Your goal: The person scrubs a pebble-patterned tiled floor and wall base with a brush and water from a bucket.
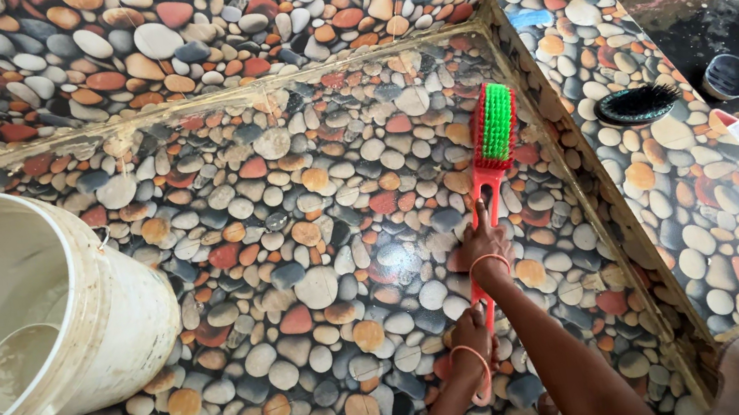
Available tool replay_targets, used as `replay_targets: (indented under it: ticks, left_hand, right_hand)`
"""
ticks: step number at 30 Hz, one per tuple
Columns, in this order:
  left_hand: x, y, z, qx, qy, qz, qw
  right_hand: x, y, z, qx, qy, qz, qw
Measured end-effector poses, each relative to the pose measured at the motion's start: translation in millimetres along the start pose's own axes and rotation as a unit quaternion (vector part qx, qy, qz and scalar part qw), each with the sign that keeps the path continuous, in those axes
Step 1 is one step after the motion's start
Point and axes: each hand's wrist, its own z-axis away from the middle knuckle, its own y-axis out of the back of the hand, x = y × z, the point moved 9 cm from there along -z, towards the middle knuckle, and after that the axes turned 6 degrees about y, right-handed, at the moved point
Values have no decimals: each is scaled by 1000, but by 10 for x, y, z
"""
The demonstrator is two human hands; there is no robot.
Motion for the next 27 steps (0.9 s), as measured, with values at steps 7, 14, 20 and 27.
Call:
replay_targets:
  ticks: [7, 14, 20, 27]
  left_hand:
    - [-157, 367, -110, 45, -18, 80, 996]
    - [193, 638, 115, 124, -42, 206, 970]
    - [207, 750, -277, 160, -145, 300, 929]
    - [614, 505, -604, 59, -22, 223, 973]
  right_hand:
    - [-536, -98, 347, -86, 26, -16, 996]
    - [-1543, -533, 372, -111, 223, 77, 966]
    - [-1804, -839, 339, -99, 310, 62, 944]
    - [-1468, -797, -511, -62, 226, 79, 969]
